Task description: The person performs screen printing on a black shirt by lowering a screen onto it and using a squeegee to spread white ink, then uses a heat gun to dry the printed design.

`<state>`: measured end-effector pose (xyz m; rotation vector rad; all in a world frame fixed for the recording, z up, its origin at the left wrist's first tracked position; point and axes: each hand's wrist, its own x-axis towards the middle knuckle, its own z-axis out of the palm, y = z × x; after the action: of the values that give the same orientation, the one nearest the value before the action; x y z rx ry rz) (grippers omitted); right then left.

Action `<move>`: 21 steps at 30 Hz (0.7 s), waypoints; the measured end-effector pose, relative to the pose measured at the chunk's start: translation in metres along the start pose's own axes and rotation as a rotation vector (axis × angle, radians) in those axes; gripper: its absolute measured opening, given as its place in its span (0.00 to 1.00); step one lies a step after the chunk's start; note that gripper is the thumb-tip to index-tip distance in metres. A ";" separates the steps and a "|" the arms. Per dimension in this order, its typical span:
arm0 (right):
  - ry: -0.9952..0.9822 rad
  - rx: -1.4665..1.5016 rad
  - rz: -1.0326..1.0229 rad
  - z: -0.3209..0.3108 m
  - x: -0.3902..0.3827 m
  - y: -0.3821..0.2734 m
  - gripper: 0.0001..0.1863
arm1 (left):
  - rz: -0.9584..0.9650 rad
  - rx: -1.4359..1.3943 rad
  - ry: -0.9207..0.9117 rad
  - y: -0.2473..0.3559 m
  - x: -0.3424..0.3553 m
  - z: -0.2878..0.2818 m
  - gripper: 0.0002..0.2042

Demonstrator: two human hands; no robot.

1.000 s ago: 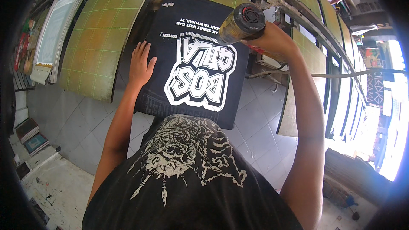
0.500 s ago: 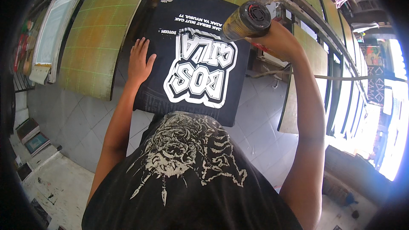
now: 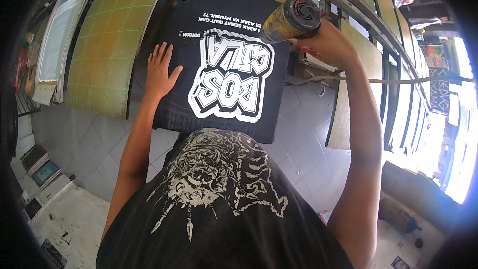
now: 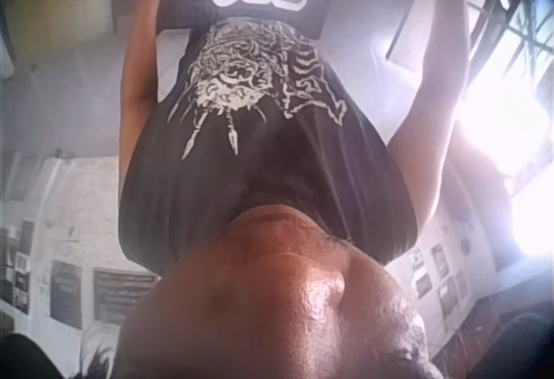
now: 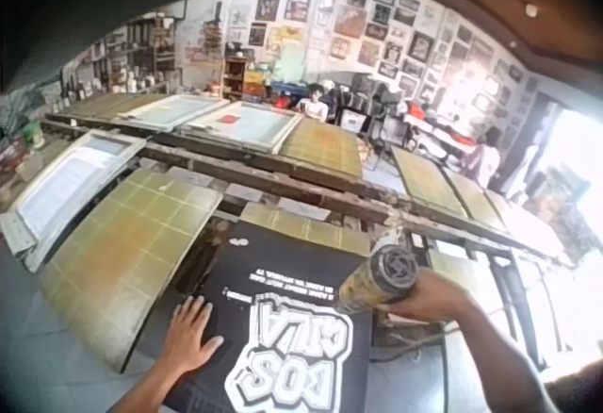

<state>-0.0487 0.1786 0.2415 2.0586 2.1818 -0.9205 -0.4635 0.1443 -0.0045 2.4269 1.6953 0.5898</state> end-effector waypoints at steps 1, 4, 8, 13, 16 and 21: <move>-0.034 -0.033 0.027 -0.002 -0.001 -0.004 0.24 | 0.004 0.019 -0.018 0.001 0.000 -0.002 0.35; 0.007 -0.040 0.060 0.001 -0.012 0.020 0.25 | 0.025 0.071 -0.062 0.006 0.001 -0.008 0.35; 0.039 -0.075 0.029 -0.002 -0.015 0.034 0.25 | 0.060 0.104 -0.100 0.017 0.003 -0.014 0.36; 0.068 0.016 -0.009 0.001 -0.009 0.021 0.24 | 0.126 -0.071 -0.107 0.046 0.012 -0.010 0.37; 0.074 0.037 -0.034 -0.003 0.000 0.011 0.23 | 0.160 -0.102 -0.156 0.061 0.010 0.002 0.38; 0.103 -0.009 -0.029 -0.002 0.019 0.010 0.22 | 0.157 -0.086 -0.192 0.068 0.005 0.007 0.38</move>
<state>-0.0414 0.1961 0.2321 2.1216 2.2669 -0.8236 -0.4001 0.1248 0.0117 2.4803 1.3888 0.4217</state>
